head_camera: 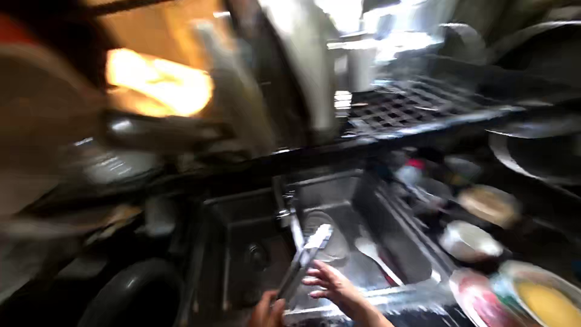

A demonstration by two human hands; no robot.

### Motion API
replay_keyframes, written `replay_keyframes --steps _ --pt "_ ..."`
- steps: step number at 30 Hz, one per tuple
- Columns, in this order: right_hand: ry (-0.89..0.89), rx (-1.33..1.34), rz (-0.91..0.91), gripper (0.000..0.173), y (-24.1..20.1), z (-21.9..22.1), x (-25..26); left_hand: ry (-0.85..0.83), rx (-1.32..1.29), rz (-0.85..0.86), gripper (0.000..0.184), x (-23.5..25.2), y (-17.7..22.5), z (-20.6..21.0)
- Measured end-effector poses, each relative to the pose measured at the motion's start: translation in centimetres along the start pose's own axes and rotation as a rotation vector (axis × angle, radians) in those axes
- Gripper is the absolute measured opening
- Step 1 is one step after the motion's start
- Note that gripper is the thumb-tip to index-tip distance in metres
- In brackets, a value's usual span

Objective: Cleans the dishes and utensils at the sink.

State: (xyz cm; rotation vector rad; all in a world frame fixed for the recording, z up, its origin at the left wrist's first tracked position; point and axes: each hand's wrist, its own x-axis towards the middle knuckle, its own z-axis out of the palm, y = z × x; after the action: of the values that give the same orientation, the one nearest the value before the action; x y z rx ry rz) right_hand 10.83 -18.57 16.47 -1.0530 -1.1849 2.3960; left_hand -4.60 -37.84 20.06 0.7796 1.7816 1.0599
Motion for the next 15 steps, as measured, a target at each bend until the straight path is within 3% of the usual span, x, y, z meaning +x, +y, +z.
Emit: replay_keyframes --steps 4,11,15 --pt "0.02 0.174 -0.078 0.038 0.7 0.0 0.5 -0.132 -0.021 0.007 0.041 -0.1 0.2 0.7" --pt "0.115 0.083 -0.037 0.027 1.3 2.3 1.4 -0.072 -0.04 0.071 0.042 -1.7 -1.9 1.3" --pt "0.072 0.154 -0.127 0.042 0.3 2.0 0.4 -0.049 0.077 0.057 0.043 -1.2 0.1 2.4"
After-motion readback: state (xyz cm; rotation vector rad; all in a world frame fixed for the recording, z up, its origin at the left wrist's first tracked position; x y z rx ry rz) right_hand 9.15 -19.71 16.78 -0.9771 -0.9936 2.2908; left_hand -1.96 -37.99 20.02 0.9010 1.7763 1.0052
